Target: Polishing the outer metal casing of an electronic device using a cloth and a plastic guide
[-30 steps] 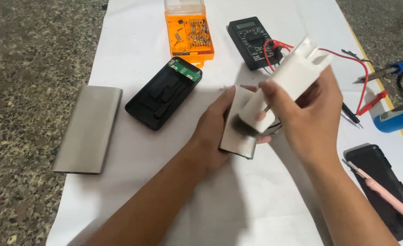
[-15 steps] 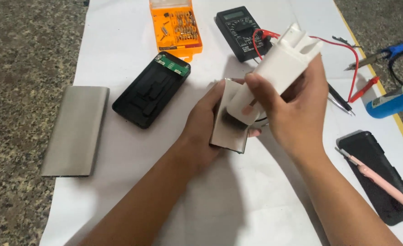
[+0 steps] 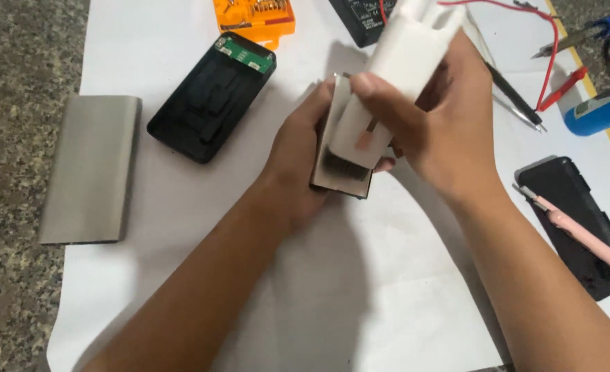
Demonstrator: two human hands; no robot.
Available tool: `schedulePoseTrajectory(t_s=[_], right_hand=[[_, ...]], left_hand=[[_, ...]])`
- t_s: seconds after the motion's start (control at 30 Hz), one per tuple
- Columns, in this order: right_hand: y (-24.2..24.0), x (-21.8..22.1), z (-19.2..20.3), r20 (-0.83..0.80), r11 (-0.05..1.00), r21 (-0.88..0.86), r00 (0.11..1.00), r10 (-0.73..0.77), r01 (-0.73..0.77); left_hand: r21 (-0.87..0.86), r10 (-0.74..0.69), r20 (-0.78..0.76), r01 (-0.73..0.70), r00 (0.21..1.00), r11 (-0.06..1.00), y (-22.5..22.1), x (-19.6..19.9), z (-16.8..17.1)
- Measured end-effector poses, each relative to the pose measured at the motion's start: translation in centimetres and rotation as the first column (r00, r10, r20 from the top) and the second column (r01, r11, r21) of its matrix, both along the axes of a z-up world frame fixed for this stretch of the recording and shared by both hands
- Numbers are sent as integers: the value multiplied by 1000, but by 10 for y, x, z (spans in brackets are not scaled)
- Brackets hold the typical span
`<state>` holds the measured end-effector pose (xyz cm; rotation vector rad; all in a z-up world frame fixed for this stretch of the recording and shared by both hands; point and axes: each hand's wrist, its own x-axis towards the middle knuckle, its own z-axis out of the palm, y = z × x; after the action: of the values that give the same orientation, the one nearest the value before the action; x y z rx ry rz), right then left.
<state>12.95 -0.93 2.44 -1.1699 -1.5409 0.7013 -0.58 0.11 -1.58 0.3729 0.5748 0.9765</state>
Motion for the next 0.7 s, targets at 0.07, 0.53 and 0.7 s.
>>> schedulePoseTrajectory(t_s=[0.07,0.53,0.7], right_hand=[[-2,0,0,-29,993,-97,997,67,-70],[7,12,-17,74,971,226,993,-92,73],[-1,7,-4,44,990,138,998,-43,37]], left_hand=[[-63,8,-94,-14,996,998,-1,-1,3],[-60,17,4,-17,1000,998,2,-1,1],[-34,9,29,-9,1000,999,2,-1,-6]])
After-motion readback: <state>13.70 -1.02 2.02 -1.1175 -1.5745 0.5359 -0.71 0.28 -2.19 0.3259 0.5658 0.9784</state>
